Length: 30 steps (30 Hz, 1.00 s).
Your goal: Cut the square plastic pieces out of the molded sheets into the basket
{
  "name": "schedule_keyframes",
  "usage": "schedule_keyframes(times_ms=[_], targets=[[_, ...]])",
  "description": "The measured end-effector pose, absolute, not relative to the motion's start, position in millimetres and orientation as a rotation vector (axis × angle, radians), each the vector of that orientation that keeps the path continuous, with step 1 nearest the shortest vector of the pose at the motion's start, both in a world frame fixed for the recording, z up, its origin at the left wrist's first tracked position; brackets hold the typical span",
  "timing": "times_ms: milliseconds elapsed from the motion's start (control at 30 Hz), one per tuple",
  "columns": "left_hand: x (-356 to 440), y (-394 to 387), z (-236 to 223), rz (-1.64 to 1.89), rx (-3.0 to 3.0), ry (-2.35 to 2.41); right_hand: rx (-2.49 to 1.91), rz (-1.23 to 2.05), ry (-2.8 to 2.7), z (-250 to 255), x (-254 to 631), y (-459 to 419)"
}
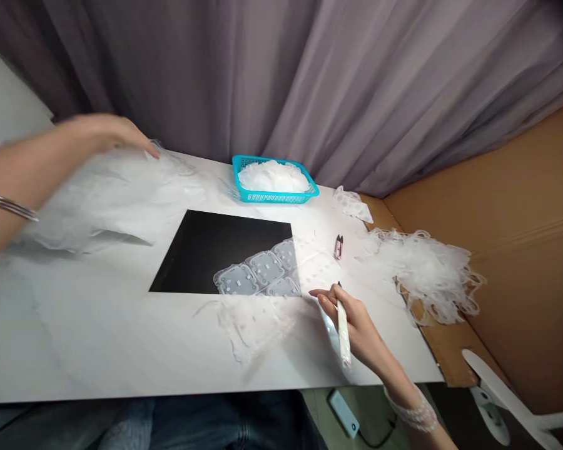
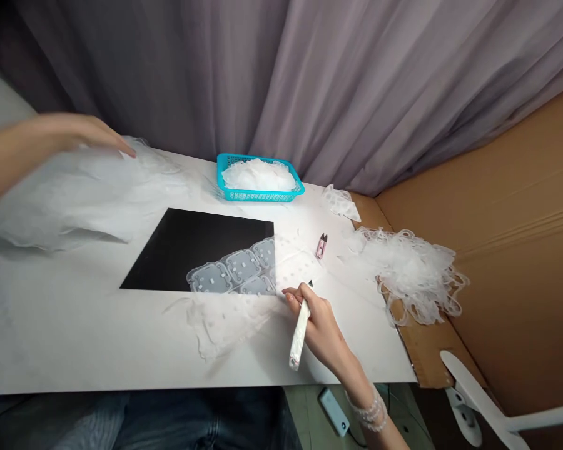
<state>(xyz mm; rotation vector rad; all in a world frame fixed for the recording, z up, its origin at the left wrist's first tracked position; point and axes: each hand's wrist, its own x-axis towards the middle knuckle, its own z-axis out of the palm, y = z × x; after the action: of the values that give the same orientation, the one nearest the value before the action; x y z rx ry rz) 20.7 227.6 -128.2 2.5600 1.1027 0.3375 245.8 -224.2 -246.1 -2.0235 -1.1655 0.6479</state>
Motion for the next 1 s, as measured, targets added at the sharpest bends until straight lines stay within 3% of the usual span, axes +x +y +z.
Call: schedule_keyframes(times_ms=[133,467,767,1000], targets=[[52,193,-177,0.253,2.652,1.220,-2.052,0.642,-1.086,-250,257,-232],[79,24,-287,0.061,2.704,0.693,-2.332,0.268,-0.960,-271,313,-237],[96,19,-285,0.046,2.457,0.745,-2.363,0.159,-0.864,-308,367,-213],[91,22,-270,-0.006,2.177,0.641,-2.302,0.207,-0.784,-307,368,-204]])
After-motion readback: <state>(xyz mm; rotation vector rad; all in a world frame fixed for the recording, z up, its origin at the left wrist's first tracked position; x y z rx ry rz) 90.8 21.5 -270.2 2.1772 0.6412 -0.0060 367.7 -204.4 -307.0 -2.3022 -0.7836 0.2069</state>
